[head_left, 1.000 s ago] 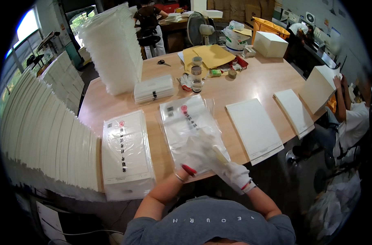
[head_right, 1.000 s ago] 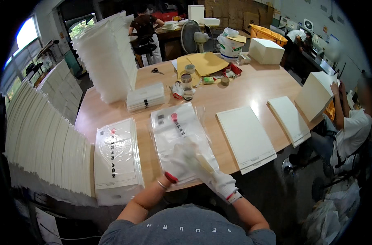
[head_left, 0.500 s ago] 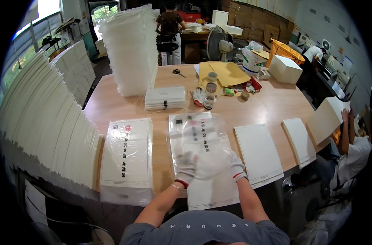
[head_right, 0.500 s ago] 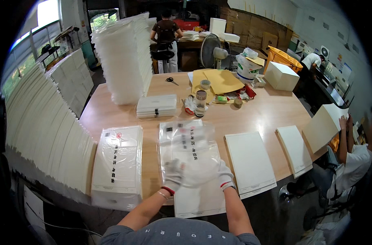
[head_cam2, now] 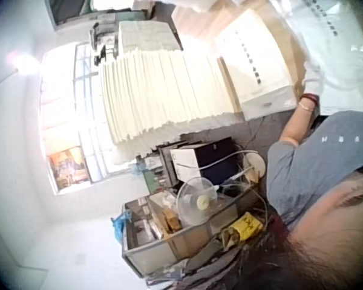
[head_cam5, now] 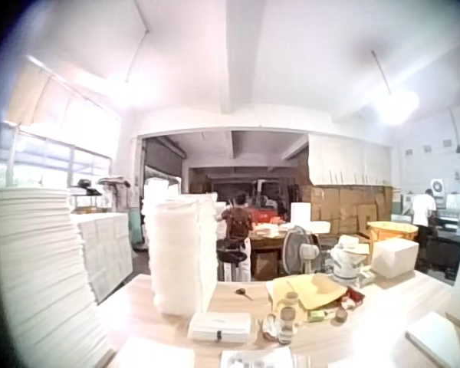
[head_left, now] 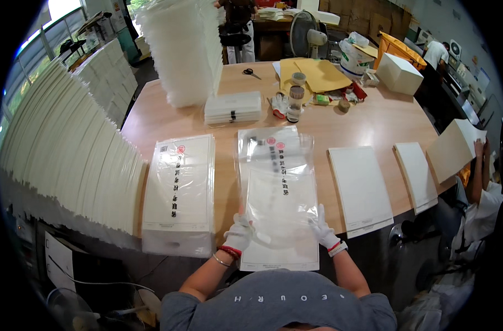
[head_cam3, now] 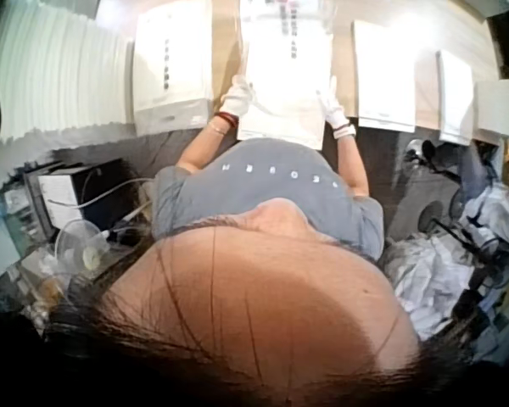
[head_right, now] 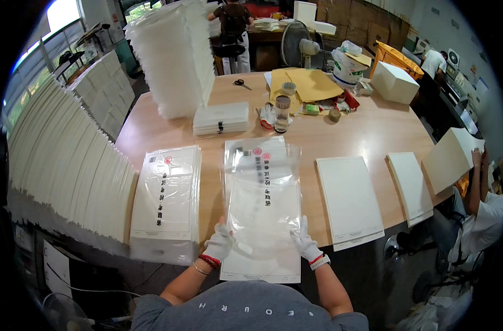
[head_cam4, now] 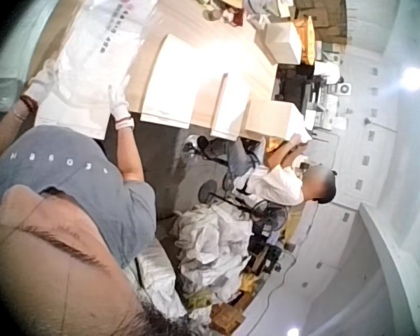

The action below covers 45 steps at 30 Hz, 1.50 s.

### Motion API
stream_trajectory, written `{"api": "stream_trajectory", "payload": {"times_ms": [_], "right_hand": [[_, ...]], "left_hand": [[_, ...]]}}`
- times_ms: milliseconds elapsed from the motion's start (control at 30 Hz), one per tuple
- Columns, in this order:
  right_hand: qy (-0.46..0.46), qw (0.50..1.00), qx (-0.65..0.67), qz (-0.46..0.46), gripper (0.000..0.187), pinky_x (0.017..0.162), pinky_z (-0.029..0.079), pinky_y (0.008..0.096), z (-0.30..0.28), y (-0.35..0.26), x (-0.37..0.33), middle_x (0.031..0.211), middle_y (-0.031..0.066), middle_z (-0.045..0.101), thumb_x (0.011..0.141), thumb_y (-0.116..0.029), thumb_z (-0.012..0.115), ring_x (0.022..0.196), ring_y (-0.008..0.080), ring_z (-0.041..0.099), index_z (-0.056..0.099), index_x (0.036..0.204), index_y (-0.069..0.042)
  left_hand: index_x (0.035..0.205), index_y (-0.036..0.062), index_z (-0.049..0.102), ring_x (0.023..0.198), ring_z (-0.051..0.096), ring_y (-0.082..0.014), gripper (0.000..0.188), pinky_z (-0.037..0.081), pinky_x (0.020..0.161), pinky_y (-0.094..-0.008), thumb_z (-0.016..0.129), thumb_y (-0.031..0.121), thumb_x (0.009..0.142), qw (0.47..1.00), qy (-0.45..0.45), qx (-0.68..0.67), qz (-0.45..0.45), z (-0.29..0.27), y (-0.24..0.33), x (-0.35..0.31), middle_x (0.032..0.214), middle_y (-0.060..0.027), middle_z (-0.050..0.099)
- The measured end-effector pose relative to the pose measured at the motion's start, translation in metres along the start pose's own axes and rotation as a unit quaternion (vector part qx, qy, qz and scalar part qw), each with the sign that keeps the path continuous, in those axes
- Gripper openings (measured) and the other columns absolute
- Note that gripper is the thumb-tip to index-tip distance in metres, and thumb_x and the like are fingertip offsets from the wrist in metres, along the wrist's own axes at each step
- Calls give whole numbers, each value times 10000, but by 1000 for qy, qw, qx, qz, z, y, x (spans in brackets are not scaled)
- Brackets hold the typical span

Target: The person repeatedly picks up stacks of white paper, places them into clear plastic sleeves, and sets the packaged items aside on the table. The process is continuous and repetitive throughout the clip.

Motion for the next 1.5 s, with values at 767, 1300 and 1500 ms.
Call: {"api": "stream_trajectory", "payload": {"times_ms": [767, 1300, 1500], "right_hand": [[144, 916, 366, 73, 336, 739, 469, 286, 42, 130, -112, 983, 106, 606, 862, -224, 527, 852, 163, 585, 544, 1111, 2], [-388, 869, 304, -30, 348, 608, 503, 264, 266, -177, -37, 802, 72, 569, 895, -282, 507, 627, 119, 559, 495, 1091, 5], [-307, 904, 294, -41, 385, 591, 495, 264, 232, -130, -35, 809, 76, 576, 916, -305, 462, 647, 127, 577, 440, 1167, -14]], "left_hand": [[716, 25, 500, 609, 557, -210, 59, 449, 538, -307, 475, -10, 676, 922, 42, -341, 178, 2, -16, -112, 723, -113, 531], [783, 83, 467, 704, 413, -121, 70, 354, 652, -252, 426, 118, 827, 593, 467, -635, -163, -138, -305, -109, 810, 6, 455], [1044, 53, 505, 804, 489, -148, 235, 414, 712, -300, 442, 128, 831, 599, 452, -589, -298, -39, -342, -171, 897, -23, 512]]}}
Point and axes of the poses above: each hand's wrist, its own x-axis towards the middle knuckle, its own z-axis out of the palm, y = z × x, the point moved 7 cm from there along x, towards the middle knuckle
